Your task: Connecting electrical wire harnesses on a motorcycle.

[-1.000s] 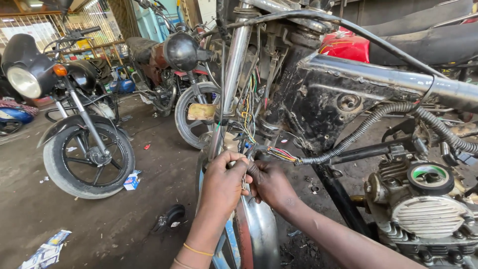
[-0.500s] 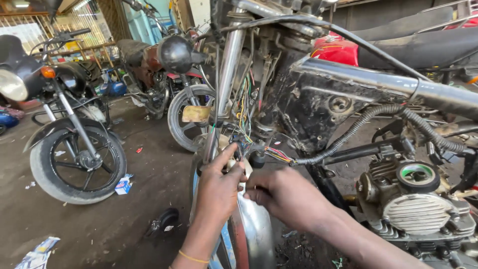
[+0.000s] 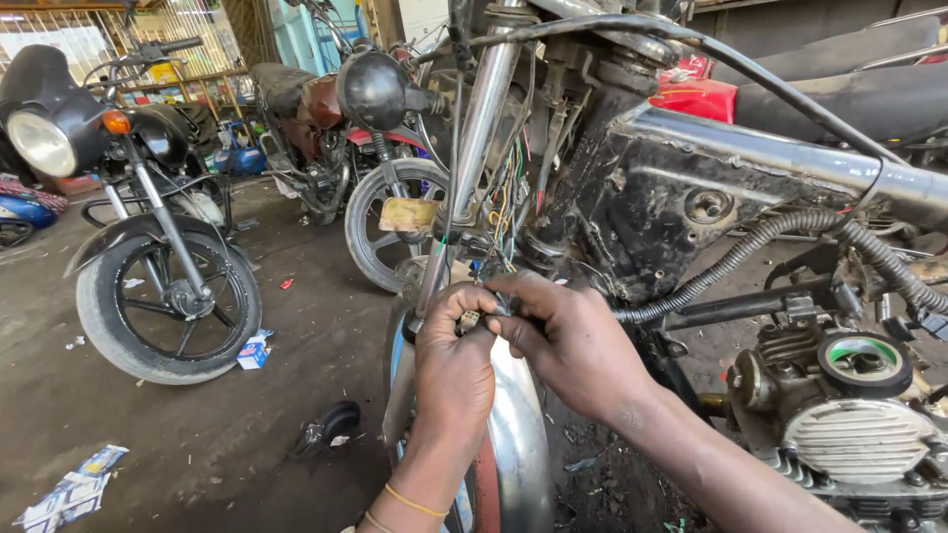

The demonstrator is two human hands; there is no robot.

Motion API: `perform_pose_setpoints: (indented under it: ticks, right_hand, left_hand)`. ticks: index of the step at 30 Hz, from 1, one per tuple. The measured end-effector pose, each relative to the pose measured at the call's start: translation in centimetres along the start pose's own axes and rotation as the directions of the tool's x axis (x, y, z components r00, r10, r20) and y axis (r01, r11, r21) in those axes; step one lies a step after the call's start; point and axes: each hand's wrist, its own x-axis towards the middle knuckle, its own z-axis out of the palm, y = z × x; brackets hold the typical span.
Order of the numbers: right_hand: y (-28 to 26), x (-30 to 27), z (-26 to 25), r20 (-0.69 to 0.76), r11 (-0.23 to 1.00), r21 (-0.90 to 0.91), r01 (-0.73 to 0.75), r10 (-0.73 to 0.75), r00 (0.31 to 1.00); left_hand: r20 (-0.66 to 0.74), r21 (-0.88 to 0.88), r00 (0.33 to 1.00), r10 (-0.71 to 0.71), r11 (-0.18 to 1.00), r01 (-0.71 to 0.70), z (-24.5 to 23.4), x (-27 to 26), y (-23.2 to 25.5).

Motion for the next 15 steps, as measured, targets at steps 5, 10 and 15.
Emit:
perform_pose_setpoints:
  ticks: [5,10,15]
  right_hand:
    - [0.3,0.0,0.1,-0.028,0.992,0.107,0.074,-0.071,0.997]
    - [2.7,-0.1,2.1,-0.003,0.628,0.754,-0.191,0.295,0.956]
    - [3.1,-1.0,1.6,0.035,0.395,0.904,-0.162,0.309,0.951]
  left_hand:
    - [-0.035,0.212,0.981,0.192,0.96,-0.181,0.2,0.1,0.5]
    - [-0.002,0.084,1.0,-0.017,0.996,0.017,0.8,-0.6,1.2]
    - [-0.095,0.15,0.98,-0.176,0.97,0.189,0.2,-0.3,3.6]
